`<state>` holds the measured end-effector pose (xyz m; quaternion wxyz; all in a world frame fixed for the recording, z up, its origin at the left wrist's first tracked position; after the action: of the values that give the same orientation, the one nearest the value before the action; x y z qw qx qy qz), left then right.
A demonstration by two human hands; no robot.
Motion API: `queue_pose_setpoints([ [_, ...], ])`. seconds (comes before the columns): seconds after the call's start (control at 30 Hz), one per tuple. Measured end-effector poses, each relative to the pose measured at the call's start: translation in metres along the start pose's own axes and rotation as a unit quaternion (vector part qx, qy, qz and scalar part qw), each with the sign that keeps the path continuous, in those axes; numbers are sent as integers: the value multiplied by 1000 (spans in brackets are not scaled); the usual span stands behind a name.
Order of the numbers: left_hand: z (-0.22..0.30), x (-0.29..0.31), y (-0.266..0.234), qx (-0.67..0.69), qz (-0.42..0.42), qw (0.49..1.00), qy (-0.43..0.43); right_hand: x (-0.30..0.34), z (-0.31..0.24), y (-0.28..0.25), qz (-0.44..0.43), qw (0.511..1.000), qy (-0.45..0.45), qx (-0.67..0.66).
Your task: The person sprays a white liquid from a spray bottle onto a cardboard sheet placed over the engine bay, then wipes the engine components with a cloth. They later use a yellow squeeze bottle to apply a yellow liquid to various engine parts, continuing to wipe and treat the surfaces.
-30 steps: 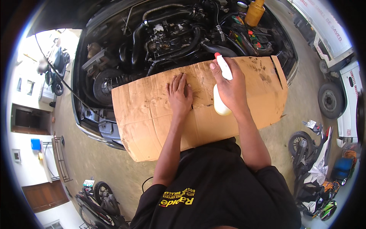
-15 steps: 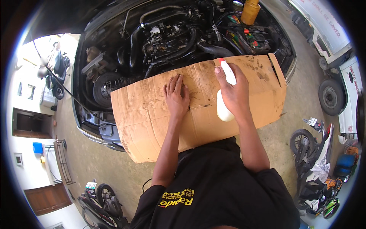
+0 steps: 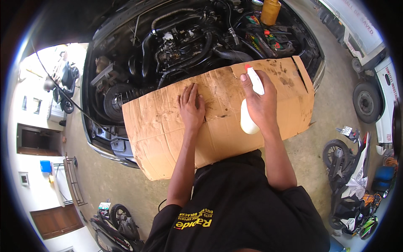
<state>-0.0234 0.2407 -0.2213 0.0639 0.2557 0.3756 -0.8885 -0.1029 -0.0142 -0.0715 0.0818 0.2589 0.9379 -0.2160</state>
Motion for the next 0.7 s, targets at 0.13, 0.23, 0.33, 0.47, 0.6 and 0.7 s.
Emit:
queue_pose_setpoints([
  [0.13,1,-1,0,-10,5,1000,9,2,0,-7,-12,1000,-5,-15],
  [0.23,4,0,-1,-17,8,1000,16,6,5,-10,-34,999,18,-26],
  [0.33,7,-1,-1,-23,12,999,19,6,2,-13,-53,998,-20,-20],
  [0.47,7,-2,-1,-15,15,1000,7,7,2,-15,-90,995,-36,-40],
  [0.6,9,-2,-2,-23,14,1000,-3,3,4,-21,-101,993,-35,-55],
  [0.7,13,-2,-3,-17,17,1000,1,-2,4,-29,-98,991,-48,-83],
])
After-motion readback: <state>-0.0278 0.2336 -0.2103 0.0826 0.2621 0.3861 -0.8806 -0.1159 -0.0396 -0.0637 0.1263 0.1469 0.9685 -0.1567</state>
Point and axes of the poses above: each hand's wrist, its own x-axis away from the middle knuckle, its own y-axis out of the palm, z = x × y, the point moved 8 cm from there along -x, towards the middle knuckle, and after that the axes turned 6 degrees about x, right-handed, at the moved point
